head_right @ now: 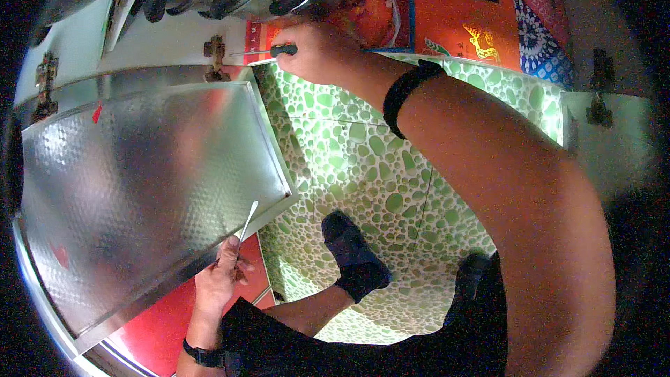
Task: Tighten the screws on a cabinet door hinge using a screwdriver.
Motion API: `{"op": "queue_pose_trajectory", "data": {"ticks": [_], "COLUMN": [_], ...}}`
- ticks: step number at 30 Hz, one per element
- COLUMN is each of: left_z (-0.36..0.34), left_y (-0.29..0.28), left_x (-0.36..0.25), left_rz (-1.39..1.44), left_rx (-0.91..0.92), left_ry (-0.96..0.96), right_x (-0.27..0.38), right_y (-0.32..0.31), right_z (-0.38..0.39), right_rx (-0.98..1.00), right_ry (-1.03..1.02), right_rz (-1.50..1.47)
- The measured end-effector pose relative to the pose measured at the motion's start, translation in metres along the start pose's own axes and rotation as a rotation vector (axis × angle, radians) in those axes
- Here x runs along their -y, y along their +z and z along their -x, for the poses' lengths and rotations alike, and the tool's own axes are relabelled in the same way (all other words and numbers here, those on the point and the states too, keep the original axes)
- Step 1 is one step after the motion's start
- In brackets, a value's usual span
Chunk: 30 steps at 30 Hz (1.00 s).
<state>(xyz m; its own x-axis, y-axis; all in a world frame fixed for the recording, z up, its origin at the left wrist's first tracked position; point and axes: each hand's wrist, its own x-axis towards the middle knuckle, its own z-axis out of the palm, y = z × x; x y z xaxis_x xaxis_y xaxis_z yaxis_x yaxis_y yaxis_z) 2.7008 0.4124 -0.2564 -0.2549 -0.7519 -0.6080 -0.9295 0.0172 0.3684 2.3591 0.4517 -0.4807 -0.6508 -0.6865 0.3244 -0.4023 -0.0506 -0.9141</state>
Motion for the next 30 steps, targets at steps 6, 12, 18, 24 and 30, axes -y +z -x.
{"op": "queue_pose_trajectory", "data": {"ticks": [6,12,18,24,30], "left_z": [-0.005,-0.009,-0.014,-0.01,-0.012], "left_y": [-0.011,-0.014,-0.016,-0.02,-0.021], "left_x": [0.015,0.013,0.011,0.015,0.012], "left_rz": [0.06,0.07,0.009,0.133,0.08], "left_rx": [0.124,0.168,0.191,0.198,0.212], "left_ry": [0.02,-0.026,-0.05,-0.023,-0.048], "right_x": [0.001,0.004,-0.007,-0.007,-0.005], "right_y": [0.01,0.011,0.018,0.021,0.018], "right_z": [-0.006,-0.012,-0.015,-0.013,-0.013], "right_rx": [-0.006,0.012,0.006,0.006,-0.002], "right_ry": [0.026,0.1,0.07,0.033,0.054], "right_rz": [0.001,-0.027,-0.08,-0.055,-0.044]}}
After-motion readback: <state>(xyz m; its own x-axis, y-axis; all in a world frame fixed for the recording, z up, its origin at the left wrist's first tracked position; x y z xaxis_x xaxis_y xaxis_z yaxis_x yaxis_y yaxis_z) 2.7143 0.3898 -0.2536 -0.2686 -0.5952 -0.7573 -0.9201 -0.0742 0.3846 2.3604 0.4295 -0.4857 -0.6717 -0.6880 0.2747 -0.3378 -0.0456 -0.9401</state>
